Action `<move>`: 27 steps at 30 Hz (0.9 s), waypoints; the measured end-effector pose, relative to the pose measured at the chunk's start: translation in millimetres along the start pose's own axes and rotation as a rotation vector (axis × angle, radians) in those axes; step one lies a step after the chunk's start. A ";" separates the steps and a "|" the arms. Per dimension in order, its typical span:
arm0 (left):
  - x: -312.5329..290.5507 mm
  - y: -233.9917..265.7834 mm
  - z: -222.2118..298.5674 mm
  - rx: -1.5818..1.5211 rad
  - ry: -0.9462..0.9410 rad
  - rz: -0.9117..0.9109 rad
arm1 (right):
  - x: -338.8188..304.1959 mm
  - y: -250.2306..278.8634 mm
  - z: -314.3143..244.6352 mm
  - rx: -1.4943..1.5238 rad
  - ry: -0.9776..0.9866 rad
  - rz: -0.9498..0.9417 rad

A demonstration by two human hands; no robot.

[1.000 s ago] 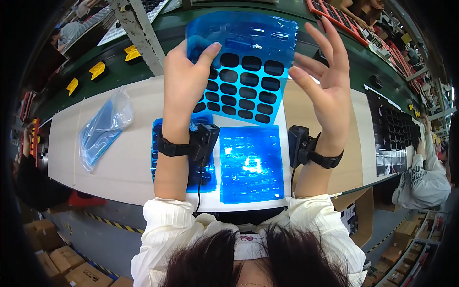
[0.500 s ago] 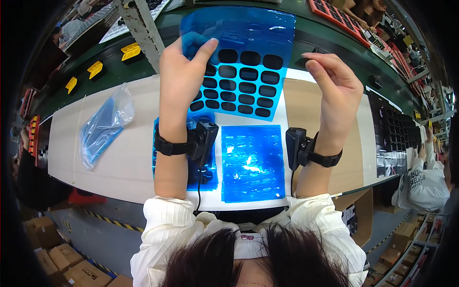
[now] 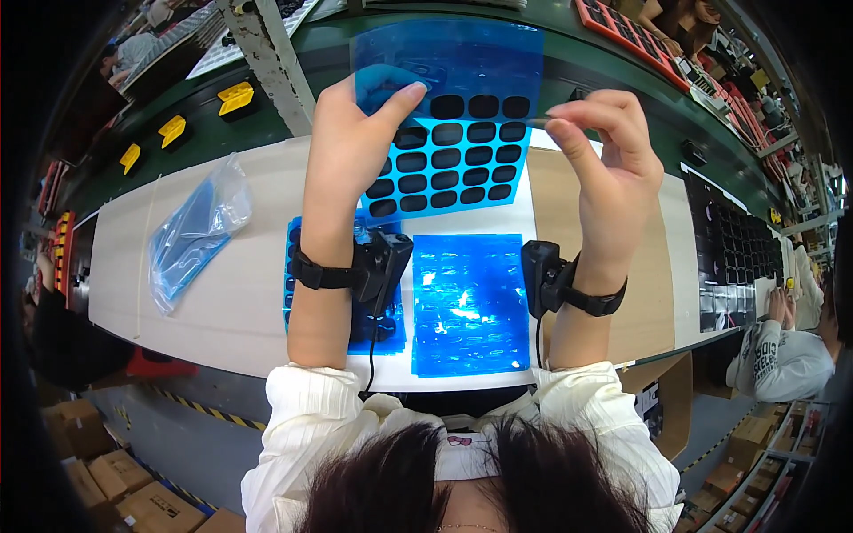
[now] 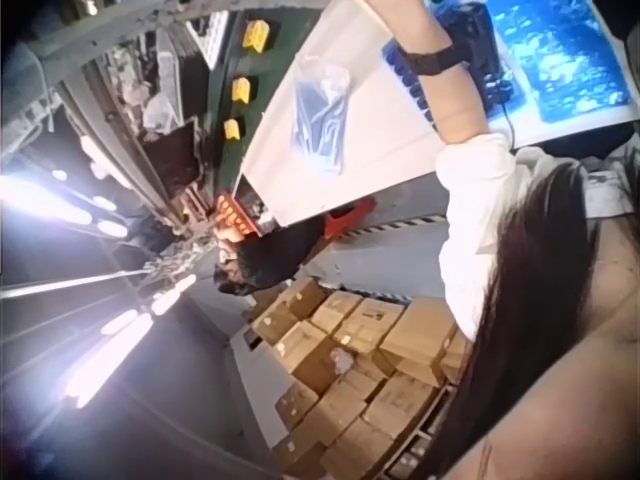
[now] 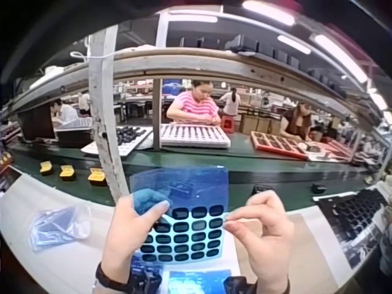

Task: The person peels adhesive pads from a blue sheet and presses them onto the back of black cases before placing each case onto a conveyor belt.

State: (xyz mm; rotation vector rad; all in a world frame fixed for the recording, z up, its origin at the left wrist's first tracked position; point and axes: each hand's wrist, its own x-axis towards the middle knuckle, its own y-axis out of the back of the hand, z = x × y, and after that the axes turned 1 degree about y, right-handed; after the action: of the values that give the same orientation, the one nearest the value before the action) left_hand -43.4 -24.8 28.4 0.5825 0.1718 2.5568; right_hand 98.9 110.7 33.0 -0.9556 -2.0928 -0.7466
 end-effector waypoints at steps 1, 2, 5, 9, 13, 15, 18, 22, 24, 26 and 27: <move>-0.5 -0.2 0.2 -0.043 0.003 -0.029 | -0.3 -1.9 -2.2 -0.001 0.000 0.001; -1.0 -0.3 0.6 -0.085 0.007 -0.059 | 0.4 -5.0 -6.0 0.031 0.021 -0.003; -3.6 0.7 4.5 -0.148 0.082 -0.106 | 1.5 -14.9 -12.2 0.097 0.064 -0.012; -4.0 2.7 6.9 -0.307 0.213 -0.200 | 3.6 -23.3 -4.7 -0.022 0.253 -0.081; -5.4 1.9 8.1 -0.502 0.233 -0.276 | 3.9 -22.3 5.6 -0.230 0.448 -0.181; -5.7 2.9 7.6 -0.566 0.220 -0.291 | 3.7 -22.4 4.0 -0.199 0.447 -0.183; -4.0 4.0 4.4 -0.602 0.240 -0.348 | 3.1 -23.4 3.5 -0.190 0.450 -0.188; -2.4 2.3 2.1 -0.641 0.220 -0.300 | 2.0 -27.8 2.6 -0.214 0.461 -0.209; -2.8 0.2 3.1 -0.680 0.228 -0.304 | 0.8 -31.3 2.9 -0.236 0.475 -0.248; -4.0 0.1 5.6 -0.753 0.240 -0.307 | -0.4 -35.5 3.9 -0.226 0.479 -0.247; -4.5 0.0 5.9 -0.753 0.241 -0.304 | -1.1 -37.5 4.8 -0.219 0.483 -0.245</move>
State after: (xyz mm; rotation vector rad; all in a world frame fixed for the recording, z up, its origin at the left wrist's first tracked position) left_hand -37.3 -27.0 32.0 -0.0411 -0.5577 2.1560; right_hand 67.6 92.7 21.7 -0.5559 -1.7367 -1.2192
